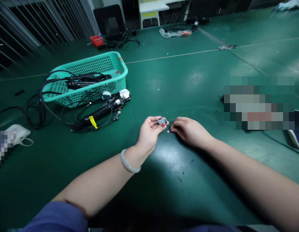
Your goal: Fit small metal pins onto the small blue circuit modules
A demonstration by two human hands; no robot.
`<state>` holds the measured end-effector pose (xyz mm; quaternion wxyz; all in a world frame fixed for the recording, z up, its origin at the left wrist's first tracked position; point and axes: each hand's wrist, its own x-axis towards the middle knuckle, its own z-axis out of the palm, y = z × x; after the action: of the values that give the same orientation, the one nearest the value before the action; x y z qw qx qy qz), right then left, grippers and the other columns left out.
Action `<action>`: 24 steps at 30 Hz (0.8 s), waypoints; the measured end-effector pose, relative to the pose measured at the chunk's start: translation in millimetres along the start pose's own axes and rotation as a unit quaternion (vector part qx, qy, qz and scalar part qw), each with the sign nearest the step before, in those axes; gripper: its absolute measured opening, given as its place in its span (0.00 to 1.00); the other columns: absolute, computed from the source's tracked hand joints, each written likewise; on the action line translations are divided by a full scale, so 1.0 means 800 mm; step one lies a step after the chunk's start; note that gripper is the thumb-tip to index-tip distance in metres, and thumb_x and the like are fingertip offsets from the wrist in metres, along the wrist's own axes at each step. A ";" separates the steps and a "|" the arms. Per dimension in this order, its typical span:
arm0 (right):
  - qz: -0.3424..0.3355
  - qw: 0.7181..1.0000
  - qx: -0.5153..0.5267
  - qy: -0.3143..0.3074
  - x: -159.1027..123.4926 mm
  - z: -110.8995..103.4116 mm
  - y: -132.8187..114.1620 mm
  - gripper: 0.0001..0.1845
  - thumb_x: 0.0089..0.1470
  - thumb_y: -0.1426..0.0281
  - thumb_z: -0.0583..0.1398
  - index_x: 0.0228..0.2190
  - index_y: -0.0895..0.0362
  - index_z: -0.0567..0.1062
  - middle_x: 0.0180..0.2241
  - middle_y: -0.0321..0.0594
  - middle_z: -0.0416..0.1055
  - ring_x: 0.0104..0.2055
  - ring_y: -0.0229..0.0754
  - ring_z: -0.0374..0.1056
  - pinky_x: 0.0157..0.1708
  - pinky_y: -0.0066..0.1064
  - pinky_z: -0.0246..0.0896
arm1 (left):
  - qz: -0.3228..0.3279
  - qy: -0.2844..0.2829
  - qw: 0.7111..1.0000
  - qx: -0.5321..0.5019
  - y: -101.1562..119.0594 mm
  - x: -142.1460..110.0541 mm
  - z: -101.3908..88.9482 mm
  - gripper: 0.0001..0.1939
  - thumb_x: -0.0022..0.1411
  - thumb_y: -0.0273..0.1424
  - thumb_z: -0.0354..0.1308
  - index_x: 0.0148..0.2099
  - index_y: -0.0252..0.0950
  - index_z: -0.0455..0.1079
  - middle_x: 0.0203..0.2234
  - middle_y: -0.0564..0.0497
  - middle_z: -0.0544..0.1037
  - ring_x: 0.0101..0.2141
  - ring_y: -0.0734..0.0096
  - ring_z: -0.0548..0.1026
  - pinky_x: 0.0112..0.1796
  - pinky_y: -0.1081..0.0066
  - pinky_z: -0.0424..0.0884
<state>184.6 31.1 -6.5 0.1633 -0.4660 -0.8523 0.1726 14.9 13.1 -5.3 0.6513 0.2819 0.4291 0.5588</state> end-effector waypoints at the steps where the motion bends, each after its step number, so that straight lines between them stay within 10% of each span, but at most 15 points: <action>1: 0.006 1.000 0.007 0.000 0.000 -0.003 0.004 0.09 0.56 0.71 0.55 0.29 0.57 0.75 0.32 0.42 0.73 0.36 0.43 0.69 0.38 0.32 0.63 | -0.002 -0.006 1.000 0.004 0.000 -0.001 0.000 0.15 0.46 0.19 0.65 0.36 0.33 0.66 0.32 0.51 0.77 0.34 0.74 0.78 0.48 0.63 0.68; 11: 0.081 0.972 0.204 0.089 0.000 -0.030 -0.012 0.11 0.52 0.62 0.58 0.26 0.56 0.74 0.25 0.38 0.73 0.29 0.40 0.68 0.31 0.32 0.62 | -0.013 -0.043 0.999 0.029 -0.002 -0.008 0.002 0.14 0.45 0.17 0.65 0.35 0.32 0.67 0.32 0.50 0.78 0.34 0.75 0.77 0.47 0.64 0.69; 24: -0.018 0.985 -0.026 0.169 -0.005 -0.018 -0.042 0.08 0.56 0.69 0.56 0.30 0.56 0.75 0.32 0.42 0.74 0.34 0.42 0.69 0.33 0.32 0.64 | -0.002 -0.049 0.999 0.025 -0.003 -0.009 0.003 0.14 0.44 0.18 0.66 0.34 0.33 0.67 0.29 0.53 0.77 0.32 0.77 0.76 0.47 0.65 0.69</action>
<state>168.4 12.6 20.5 0.2958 -0.4773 -0.8248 0.0658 18.3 5.6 -4.0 0.6655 0.3238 0.4113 0.5320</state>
